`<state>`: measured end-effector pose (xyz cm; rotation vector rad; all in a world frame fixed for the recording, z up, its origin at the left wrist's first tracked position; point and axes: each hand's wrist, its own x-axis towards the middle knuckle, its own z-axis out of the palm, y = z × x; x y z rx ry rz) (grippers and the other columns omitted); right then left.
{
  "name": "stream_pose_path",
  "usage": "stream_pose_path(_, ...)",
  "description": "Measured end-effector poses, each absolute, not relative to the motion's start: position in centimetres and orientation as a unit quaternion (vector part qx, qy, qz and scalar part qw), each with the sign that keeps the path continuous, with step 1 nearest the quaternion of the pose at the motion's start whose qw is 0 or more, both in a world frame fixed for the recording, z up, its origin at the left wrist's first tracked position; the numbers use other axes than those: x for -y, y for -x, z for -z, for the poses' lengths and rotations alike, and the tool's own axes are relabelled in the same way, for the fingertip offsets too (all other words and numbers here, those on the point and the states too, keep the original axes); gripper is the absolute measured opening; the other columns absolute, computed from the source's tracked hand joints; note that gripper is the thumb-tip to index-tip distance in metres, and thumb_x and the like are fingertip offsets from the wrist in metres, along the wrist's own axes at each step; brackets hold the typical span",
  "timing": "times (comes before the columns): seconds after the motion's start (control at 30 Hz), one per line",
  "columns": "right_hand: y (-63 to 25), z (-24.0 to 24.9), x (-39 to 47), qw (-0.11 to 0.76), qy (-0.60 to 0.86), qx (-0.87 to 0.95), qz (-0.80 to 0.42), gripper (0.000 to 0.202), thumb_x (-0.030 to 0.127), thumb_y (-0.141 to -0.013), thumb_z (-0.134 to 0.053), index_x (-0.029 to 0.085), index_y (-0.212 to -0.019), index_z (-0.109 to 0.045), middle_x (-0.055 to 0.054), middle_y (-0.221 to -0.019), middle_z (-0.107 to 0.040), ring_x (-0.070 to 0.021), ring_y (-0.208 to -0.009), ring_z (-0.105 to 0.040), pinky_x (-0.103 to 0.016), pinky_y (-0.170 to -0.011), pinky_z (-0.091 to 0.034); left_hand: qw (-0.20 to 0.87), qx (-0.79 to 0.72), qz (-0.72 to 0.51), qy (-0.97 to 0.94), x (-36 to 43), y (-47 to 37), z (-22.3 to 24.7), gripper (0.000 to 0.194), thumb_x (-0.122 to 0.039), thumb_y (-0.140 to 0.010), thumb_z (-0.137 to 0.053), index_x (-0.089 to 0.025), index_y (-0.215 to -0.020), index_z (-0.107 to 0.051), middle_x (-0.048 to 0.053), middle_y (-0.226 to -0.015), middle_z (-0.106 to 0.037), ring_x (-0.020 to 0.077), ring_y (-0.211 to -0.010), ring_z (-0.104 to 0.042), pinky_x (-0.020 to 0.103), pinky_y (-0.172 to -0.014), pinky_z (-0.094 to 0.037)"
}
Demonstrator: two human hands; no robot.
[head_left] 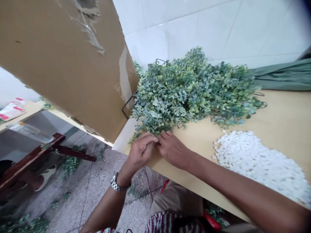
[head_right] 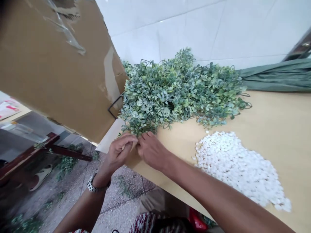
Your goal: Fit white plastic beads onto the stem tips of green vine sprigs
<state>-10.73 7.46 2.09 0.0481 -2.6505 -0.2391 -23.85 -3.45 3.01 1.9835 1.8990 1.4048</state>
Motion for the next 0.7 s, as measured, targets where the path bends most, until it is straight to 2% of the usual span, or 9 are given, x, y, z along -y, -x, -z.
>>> stream_pose_path(0.17, 5.9, -1.6, -8.3, 0.255, -0.061, 0.965, 0.025, 0.022, 0.002, -0.090, -0.047, 0.014, -0.080, -0.063, -0.007, -0.079, -0.063, -0.0196, -0.073, -0.056, -0.033, -0.066, -0.048, -0.022, -0.653, -0.359, -0.667, 1.7, 25.1, -2.1, 0.032, -0.009, -0.087, -0.041, -0.015, -0.099, -0.070, 0.013, -0.104, -0.069, 0.0234, -0.099, -0.063, 0.039, -0.090, -0.050)
stream_pose_path(0.27, 2.6, -1.5, -8.5, 0.314, -0.036, 0.947, -0.052, 0.026, 0.002, -0.092, -0.041, 0.014, -0.090, -0.064, -0.009, -0.085, -0.068, -0.0177, -0.076, -0.063, -0.031, -0.068, -0.053, -0.053, -0.664, -0.334, -0.667, 1.5, 24.8, -1.4, 0.030, -0.011, -0.087, -0.044, -0.016, -0.098, -0.072, 0.013, -0.103, -0.071, 0.0247, -0.097, -0.064, 0.040, -0.089, -0.050)
stream_pose_path(0.37, 0.7, -1.2, -8.3, 0.412, 0.037, 0.901, -0.131, 0.020, 0.010, -0.093, -0.046, 0.018, -0.097, -0.065, -0.007, -0.088, -0.070, -0.0165, -0.081, -0.068, -0.027, -0.069, -0.057, -0.112, -0.660, -0.348, -0.656, 1.7, 24.0, -0.6, 0.025, -0.013, -0.086, -0.049, -0.018, -0.094, -0.073, 0.012, -0.105, -0.073, 0.0259, -0.096, -0.065, 0.042, -0.088, -0.048)
stream_pose_path(0.5, -0.7, -1.4, -7.7, 0.481, 0.145, 0.840, -0.205, 0.010, 0.014, -0.090, -0.056, 0.019, -0.090, -0.064, -0.003, -0.076, -0.068, -0.0151, -0.069, -0.067, -0.026, -0.061, -0.056, -0.155, -0.642, -0.424, -0.620, 2.6, 21.9, -0.9, 0.016, -0.017, -0.083, -0.058, -0.019, -0.089, -0.073, 0.011, -0.099, -0.074, 0.0262, -0.092, -0.066, 0.043, -0.088, -0.045)
stream_pose_path(0.57, -1.4, -1.9, -7.2, 0.495, 0.147, 0.840, -0.168, 0.012, 0.011, -0.090, -0.056, 0.020, -0.092, -0.064, -0.004, -0.078, -0.069, -0.0151, -0.071, -0.067, -0.026, -0.063, -0.056, -0.059, -0.627, -0.494, -0.599, 3.1, 20.0, -1.8, 0.014, -0.023, -0.085, -0.060, -0.018, -0.086, -0.072, 0.010, -0.092, -0.074, 0.0239, -0.086, -0.065, 0.039, -0.084, -0.047)
stream_pose_path(0.63, -2.2, -2.6, -6.4, 0.487, 0.113, 0.862, -0.083, 0.017, 0.009, -0.090, -0.053, 0.019, -0.097, -0.064, -0.006, -0.085, -0.070, -0.0161, -0.077, -0.067, -0.028, -0.066, -0.056, 0.211, -0.595, -0.518, -0.577, 3.4, 17.7, -2.9, 0.023, -0.035, -0.089, -0.058, -0.016, -0.088, -0.072, 0.009, -0.084, -0.071, 0.0205, -0.077, -0.064, 0.032, -0.072, -0.049)
stream_pose_path(0.7, -2.9, -3.3, -5.4, 0.448, 0.069, 0.891, 0.005, 0.018, 0.009, -0.092, -0.051, 0.017, -0.100, -0.065, -0.009, -0.089, -0.071, -0.0179, -0.078, -0.066, -0.030, -0.065, -0.055, 0.486, -0.487, -0.512, -0.514, 3.4, 15.4, -3.6, 0.038, -0.050, -0.084, -0.061, -0.014, -0.092, -0.071, 0.007, -0.076, -0.068, 0.0189, -0.070, -0.062, 0.029, -0.066, -0.050)
